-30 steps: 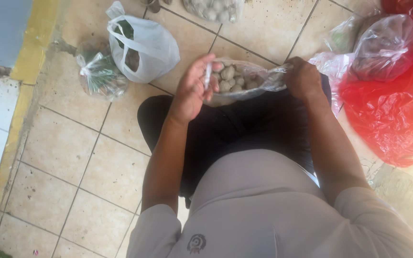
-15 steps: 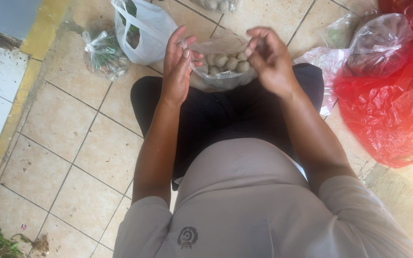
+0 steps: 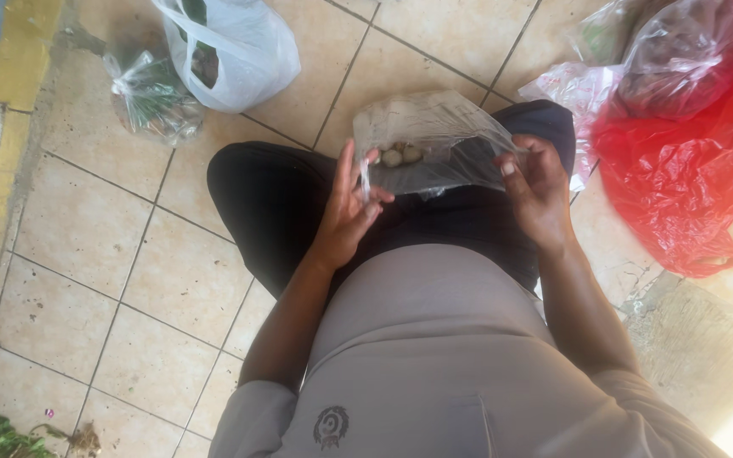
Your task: The person sits on a tiled floor and sorts small round vegetables from a large plastic bag into a smaller bag. They then gather green leafy vegetables and place them into a separate plastic bag, tying it closed. Finally, they open another bag containing similar round vegetables.
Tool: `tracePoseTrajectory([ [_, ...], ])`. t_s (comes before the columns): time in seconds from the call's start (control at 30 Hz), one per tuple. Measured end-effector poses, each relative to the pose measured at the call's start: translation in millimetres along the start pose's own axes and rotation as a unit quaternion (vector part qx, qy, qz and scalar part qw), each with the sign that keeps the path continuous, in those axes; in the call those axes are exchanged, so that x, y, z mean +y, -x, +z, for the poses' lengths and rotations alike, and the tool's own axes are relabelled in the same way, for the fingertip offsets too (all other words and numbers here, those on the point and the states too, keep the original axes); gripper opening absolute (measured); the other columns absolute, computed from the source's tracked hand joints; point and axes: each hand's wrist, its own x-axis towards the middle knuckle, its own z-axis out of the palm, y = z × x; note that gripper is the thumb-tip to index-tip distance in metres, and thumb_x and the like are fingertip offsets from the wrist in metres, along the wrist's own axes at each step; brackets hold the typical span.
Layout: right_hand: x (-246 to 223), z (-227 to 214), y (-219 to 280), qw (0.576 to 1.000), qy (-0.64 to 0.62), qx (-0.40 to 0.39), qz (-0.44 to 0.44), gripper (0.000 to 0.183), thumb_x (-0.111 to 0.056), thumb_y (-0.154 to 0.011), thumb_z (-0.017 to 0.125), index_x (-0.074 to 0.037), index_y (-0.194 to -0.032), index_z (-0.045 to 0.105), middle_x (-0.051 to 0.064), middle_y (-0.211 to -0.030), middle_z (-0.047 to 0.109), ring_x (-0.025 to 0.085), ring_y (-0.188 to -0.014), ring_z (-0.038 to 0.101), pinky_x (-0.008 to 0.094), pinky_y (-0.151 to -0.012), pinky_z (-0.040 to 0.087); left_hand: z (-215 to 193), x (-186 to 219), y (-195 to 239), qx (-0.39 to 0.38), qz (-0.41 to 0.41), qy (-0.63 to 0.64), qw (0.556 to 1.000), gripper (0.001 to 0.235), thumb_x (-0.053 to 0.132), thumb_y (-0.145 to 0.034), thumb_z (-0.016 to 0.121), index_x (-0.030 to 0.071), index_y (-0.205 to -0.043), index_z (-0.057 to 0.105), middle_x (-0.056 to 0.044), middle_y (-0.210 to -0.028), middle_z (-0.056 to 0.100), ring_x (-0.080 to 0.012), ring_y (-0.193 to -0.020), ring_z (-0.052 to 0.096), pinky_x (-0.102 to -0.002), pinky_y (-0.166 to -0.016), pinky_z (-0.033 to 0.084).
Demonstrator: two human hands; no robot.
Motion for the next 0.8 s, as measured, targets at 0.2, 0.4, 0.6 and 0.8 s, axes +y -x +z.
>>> tracePoseTrajectory([
  [0.2, 6, -1, 3, 0.998, -0.024, -0.052, -0.038, 0.037, 0.0, -0.109, 0.061, -0.005, -0.143, 0.046, 0.004, -0.119, 0.063, 0.007, -0.11, 0.059, 0.021, -0.095, 0.048, -5, -8, 23, -0.006, -0.01, 0.036, 0.999, 0.104, 0.017, -0.103, 0.067, 0.02, -0.168, -0.014, -0.02, -0.177, 0.015, -0.0183, -0.118, 0.059, -0.025, -0.094, 0.05],
  [0.4, -11, 7, -29, 0.996, -0.033, -0.068, -0.052, 0.033, 0.002, -0.11, 0.062, -0.005, -0.139, 0.049, 0.003, -0.119, 0.062, 0.007, -0.108, 0.058, 0.02, -0.091, 0.048, -6, 6, 8, 0.028, -0.022, 0.055, 0.998, 0.102, 0.007, -0.099, 0.064, 0.019, -0.168, -0.011, -0.02, -0.176, 0.017, -0.0176, -0.115, 0.06, -0.028, -0.094, 0.051],
  [0.6, -37, 18, -63, 0.991, -0.061, -0.071, -0.091, 0.025, 0.003, -0.111, 0.062, -0.004, -0.134, 0.054, 0.0, -0.106, 0.058, 0.006, -0.09, 0.053, 0.019, -0.078, 0.045, -5, 31, -28, 0.03, 0.06, 0.008, 0.998, 0.096, 0.0, -0.101, 0.065, 0.016, -0.173, 0.004, -0.021, -0.17, 0.028, -0.0132, -0.104, 0.057, -0.029, -0.103, 0.051],
  [0.8, -46, 40, -86, 0.99, 0.011, -0.103, -0.098, 0.029, 0.001, -0.107, 0.065, -0.001, -0.134, 0.053, 0.001, -0.111, 0.057, 0.008, -0.102, 0.056, 0.022, -0.089, 0.049, -11, 35, -51, 0.057, 0.058, -0.025, 0.996, 0.081, 0.0, -0.102, 0.062, 0.012, -0.167, 0.015, -0.018, -0.164, 0.04, -0.0107, -0.098, 0.055, -0.028, -0.095, 0.053],
])
